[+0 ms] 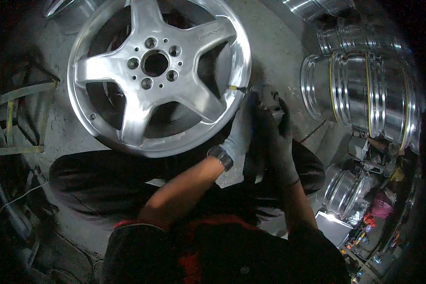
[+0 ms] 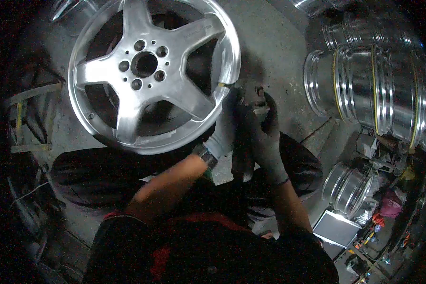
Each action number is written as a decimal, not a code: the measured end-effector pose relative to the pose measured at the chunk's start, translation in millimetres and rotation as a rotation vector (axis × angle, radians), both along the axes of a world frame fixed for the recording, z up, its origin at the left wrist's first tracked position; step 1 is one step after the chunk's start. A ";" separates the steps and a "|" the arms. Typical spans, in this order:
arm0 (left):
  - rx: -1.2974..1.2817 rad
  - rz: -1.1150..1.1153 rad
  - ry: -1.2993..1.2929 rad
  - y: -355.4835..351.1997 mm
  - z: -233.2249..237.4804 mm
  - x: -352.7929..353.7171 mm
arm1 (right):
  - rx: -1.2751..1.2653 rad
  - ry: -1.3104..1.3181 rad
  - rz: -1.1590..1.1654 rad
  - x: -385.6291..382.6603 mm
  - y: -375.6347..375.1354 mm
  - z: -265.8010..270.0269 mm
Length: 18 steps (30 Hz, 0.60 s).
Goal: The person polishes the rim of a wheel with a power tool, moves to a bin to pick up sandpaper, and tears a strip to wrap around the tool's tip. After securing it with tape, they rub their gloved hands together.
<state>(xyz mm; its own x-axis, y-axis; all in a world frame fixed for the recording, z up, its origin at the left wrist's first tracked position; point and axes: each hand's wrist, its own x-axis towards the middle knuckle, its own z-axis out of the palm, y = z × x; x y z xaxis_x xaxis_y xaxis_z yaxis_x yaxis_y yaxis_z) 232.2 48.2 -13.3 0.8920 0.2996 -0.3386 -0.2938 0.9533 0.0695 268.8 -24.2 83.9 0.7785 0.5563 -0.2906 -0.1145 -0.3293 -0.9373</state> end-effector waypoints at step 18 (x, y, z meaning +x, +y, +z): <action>0.052 -0.208 0.172 -7.9 -21.3 -39.7 | 0.064 0.104 -0.131 -39.1 -8.8 -8.8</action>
